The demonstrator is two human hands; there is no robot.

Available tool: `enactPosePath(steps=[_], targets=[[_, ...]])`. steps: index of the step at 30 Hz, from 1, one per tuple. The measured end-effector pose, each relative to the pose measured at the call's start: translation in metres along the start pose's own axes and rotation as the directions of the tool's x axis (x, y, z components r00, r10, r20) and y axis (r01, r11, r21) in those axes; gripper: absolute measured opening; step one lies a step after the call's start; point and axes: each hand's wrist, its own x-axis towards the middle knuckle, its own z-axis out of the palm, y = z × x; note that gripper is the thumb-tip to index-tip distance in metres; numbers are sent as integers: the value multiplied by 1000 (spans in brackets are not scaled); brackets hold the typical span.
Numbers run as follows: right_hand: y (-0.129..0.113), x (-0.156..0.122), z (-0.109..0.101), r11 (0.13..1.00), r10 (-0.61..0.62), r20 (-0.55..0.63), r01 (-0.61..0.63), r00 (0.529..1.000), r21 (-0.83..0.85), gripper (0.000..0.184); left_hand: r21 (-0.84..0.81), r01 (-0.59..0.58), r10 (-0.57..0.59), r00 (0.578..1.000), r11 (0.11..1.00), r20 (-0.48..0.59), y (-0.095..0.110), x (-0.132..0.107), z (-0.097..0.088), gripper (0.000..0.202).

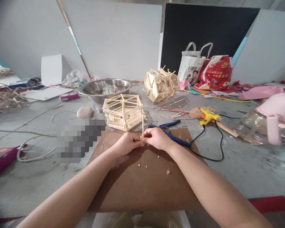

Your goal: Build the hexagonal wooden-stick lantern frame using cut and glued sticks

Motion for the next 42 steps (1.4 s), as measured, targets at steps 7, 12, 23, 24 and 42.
enactPosePath(steps=[7, 12, 23, 24, 42], targets=[[3, 1, 0, 1000, -5, -2, 5, 1000, 13, 27, -4, 8, -8, 1000, 1000, -8, 1, -1, 0, 28], [4, 1, 0, 1000, -18, 0, 18, 1000, 3, 27, 1, 1, -1, 1000, 1000, 0, 0, -1, 0, 28], [1, 0, 0, 1000, -12, 0, 12, 1000, -22, 27, 29, -16, 16, 1000, 999, 7, 1, 0, 0, 27], [1, 0, 0, 1000, -7, 0, 7, 1000, -18, 28, 30, -16, 16, 1000, 999, 6, 0, 0, 0, 27], [2, 0, 0, 999, -8, -6, 8, 1000, -34, 29, -15, -7, 8, 1000, 1000, 11, -1, 0, 0, 26]])
